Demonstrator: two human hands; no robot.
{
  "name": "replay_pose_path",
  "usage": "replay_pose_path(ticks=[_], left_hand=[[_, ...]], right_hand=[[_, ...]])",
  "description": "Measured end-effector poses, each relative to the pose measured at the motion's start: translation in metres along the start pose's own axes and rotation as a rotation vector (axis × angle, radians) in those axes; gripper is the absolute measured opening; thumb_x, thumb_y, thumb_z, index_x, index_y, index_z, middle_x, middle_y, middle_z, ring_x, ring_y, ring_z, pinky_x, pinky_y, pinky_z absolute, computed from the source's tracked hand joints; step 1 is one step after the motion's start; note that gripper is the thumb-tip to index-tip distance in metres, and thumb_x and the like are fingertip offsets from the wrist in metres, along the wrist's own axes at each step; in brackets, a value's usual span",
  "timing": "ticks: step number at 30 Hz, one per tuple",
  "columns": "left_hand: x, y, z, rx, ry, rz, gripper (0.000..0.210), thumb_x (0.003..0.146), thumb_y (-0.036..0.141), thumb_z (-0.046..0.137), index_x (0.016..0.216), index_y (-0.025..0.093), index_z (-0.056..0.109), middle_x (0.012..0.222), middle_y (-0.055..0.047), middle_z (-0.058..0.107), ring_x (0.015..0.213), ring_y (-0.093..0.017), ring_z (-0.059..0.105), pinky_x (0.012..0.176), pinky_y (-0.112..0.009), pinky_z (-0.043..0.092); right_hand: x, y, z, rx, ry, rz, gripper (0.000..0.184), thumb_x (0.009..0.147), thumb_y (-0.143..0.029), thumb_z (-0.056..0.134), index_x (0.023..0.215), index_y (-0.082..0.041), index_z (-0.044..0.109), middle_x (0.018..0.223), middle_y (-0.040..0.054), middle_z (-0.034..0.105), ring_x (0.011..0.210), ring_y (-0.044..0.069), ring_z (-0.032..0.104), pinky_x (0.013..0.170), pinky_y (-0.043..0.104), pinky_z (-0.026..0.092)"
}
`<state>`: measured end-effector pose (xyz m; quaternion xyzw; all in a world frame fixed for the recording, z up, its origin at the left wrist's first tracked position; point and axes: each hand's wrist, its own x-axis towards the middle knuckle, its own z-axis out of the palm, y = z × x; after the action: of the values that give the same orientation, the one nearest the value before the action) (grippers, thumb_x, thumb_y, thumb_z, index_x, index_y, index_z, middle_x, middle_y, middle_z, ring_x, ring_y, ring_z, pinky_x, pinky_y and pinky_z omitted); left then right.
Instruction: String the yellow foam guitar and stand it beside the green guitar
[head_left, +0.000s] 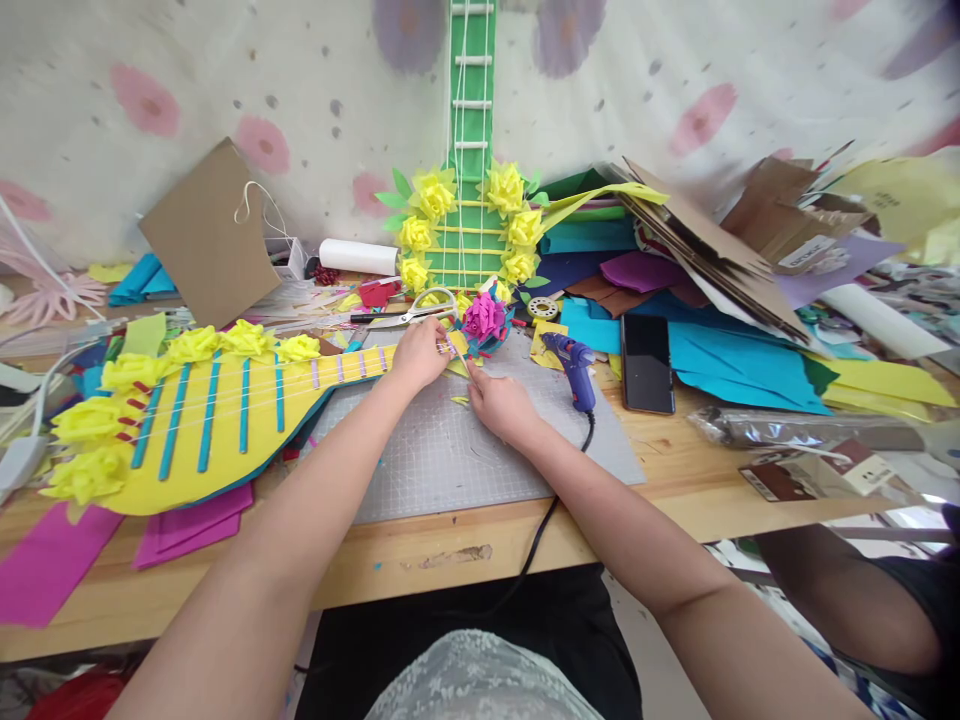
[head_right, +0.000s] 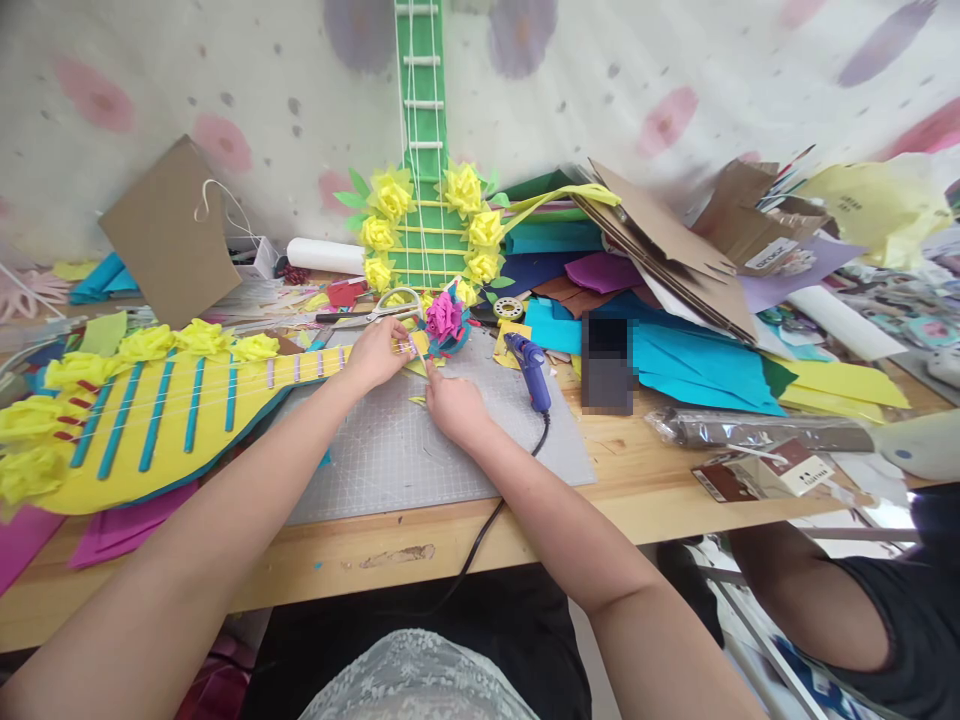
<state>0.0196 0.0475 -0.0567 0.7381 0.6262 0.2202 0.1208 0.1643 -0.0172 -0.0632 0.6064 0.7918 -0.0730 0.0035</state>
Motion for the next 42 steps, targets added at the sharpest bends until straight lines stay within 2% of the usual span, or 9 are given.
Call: replay_pose_path(ticks=[10, 17, 26, 35, 39, 42], left_hand=[[-0.0002, 0.0007, -0.0014, -0.021, -0.017, -0.011, 0.029, 0.069, 0.023, 0.063, 0.096, 0.018, 0.053, 0.103, -0.007, 0.061, 0.103, -0.023, 0.052, 0.088, -0.035, 0.042], [0.0003, 0.0001, 0.0000, -0.022, -0.009, -0.009, 0.028, 0.069, 0.020, 0.062, 0.095, 0.017, 0.052, 0.102, -0.008, 0.062, 0.102, -0.023, 0.053, 0.087, -0.035, 0.042], [0.0000, -0.0001, -0.0001, -0.019, -0.005, 0.005, 0.029, 0.068, 0.022, 0.063, 0.095, 0.017, 0.052, 0.102, -0.008, 0.061, 0.101, -0.023, 0.053, 0.086, -0.035, 0.042], [-0.0005, 0.0006, -0.0014, -0.006, -0.014, -0.002, 0.030, 0.069, 0.023, 0.063, 0.096, 0.018, 0.052, 0.103, -0.007, 0.061, 0.103, -0.022, 0.053, 0.087, -0.034, 0.042], [-0.0002, 0.0002, -0.0009, -0.005, -0.006, 0.005, 0.028, 0.069, 0.022, 0.061, 0.096, 0.018, 0.052, 0.103, -0.007, 0.062, 0.102, -0.023, 0.053, 0.086, -0.034, 0.042], [-0.0002, 0.0004, -0.0009, -0.004, -0.009, 0.006, 0.028, 0.070, 0.023, 0.062, 0.095, 0.018, 0.052, 0.102, -0.008, 0.062, 0.102, -0.023, 0.053, 0.086, -0.034, 0.043]], right_hand=[[-0.0018, -0.0057, -0.0084, -0.059, -0.037, 0.097, 0.049, 0.092, -0.029, 0.030, 0.140, -0.023, 0.029, 0.097, 0.0112, 0.068, 0.085, 0.021, 0.064, 0.073, 0.031, 0.046], [-0.0014, -0.0064, -0.0089, -0.057, 0.077, 0.161, 0.049, 0.094, -0.038, 0.021, 0.142, -0.026, 0.025, 0.094, 0.0098, 0.069, 0.081, 0.021, 0.065, 0.070, 0.031, 0.046], [-0.0008, -0.0039, -0.0037, -0.051, 0.049, 0.065, 0.045, 0.092, -0.031, 0.029, 0.137, -0.031, 0.035, 0.095, 0.0068, 0.069, 0.083, 0.020, 0.065, 0.071, 0.031, 0.045], [0.0015, -0.0029, -0.0045, -0.069, 0.046, 0.123, 0.048, 0.091, -0.026, 0.029, 0.138, -0.031, 0.032, 0.098, 0.0081, 0.068, 0.083, 0.020, 0.064, 0.073, 0.031, 0.044], [-0.0010, -0.0051, -0.0050, -0.048, 0.093, 0.102, 0.047, 0.091, -0.028, 0.029, 0.138, -0.031, 0.033, 0.099, 0.0068, 0.068, 0.083, 0.020, 0.064, 0.071, 0.030, 0.045], [-0.0024, -0.0064, -0.0064, -0.047, 0.063, 0.076, 0.047, 0.091, -0.028, 0.031, 0.138, -0.031, 0.033, 0.102, 0.0066, 0.067, 0.085, 0.019, 0.064, 0.072, 0.030, 0.045]])
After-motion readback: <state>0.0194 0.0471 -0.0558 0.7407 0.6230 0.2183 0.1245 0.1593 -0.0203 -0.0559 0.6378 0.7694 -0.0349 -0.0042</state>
